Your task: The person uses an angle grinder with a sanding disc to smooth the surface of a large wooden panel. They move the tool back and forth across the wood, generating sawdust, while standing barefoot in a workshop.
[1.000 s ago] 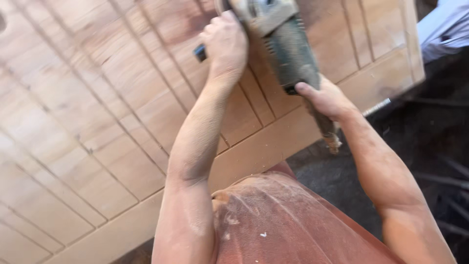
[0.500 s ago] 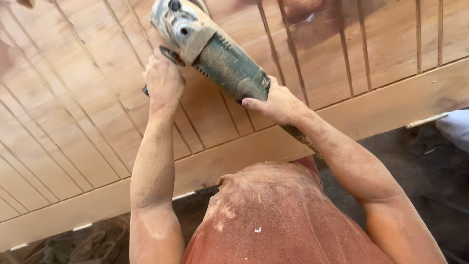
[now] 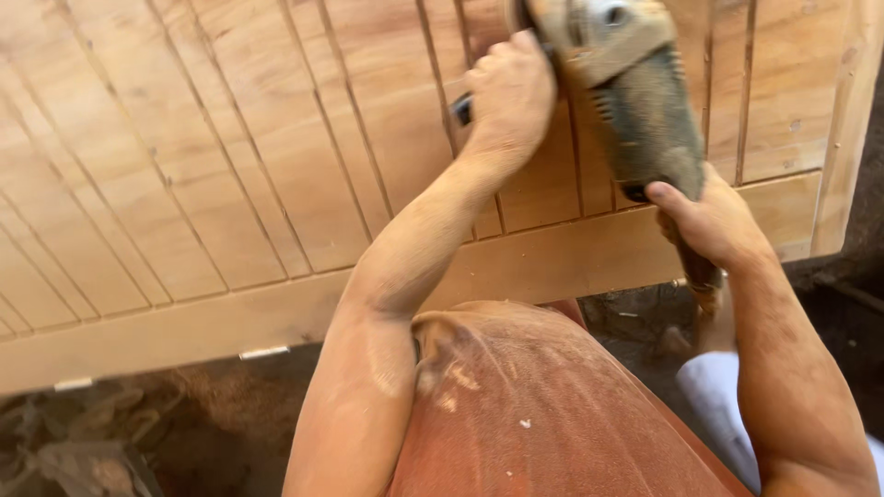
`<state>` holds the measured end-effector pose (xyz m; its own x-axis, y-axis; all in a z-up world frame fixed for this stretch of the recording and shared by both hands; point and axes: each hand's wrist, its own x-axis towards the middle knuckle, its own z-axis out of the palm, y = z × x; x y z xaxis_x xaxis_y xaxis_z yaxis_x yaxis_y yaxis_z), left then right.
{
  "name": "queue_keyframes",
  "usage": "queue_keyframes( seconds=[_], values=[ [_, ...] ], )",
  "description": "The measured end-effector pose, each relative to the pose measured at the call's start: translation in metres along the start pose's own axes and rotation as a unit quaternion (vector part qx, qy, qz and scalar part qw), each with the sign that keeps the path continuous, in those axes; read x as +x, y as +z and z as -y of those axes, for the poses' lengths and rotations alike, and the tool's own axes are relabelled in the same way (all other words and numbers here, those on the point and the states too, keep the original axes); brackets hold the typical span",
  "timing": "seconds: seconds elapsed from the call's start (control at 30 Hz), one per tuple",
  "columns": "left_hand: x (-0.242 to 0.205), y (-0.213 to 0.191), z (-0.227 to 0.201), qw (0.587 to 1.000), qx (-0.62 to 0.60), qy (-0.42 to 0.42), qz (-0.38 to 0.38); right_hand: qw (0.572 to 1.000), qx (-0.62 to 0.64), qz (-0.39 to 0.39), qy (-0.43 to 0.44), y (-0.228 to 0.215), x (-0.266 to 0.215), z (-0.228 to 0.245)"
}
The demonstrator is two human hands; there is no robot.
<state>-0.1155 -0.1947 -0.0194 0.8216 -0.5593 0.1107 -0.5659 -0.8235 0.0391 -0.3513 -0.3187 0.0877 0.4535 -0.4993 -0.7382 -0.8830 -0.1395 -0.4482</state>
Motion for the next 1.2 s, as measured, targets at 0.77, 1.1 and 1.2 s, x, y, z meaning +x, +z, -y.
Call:
queue_keyframes(
  seconds=[0.77, 1.1, 1.2],
  values=[
    [-0.107, -0.033, 0.147, 0.985, -0.041, 0.078, 0.146, 0.995, 0.002, 0.090, 0.044, 0.128, -0.069, 0.000],
    [-0.038, -0.026, 0.100, 0.984, -0.111, 0.059, 0.129, 0.992, 0.063, 0.071, -0.088, 0.058, -0.030, -0.010],
    [-0.002, -0.002, 0.007, 0.985, -0.062, 0.128, 0.094, 0.998, 0.046, 0.010, -0.052, 0.008, -0.018, -0.045]
  ],
)
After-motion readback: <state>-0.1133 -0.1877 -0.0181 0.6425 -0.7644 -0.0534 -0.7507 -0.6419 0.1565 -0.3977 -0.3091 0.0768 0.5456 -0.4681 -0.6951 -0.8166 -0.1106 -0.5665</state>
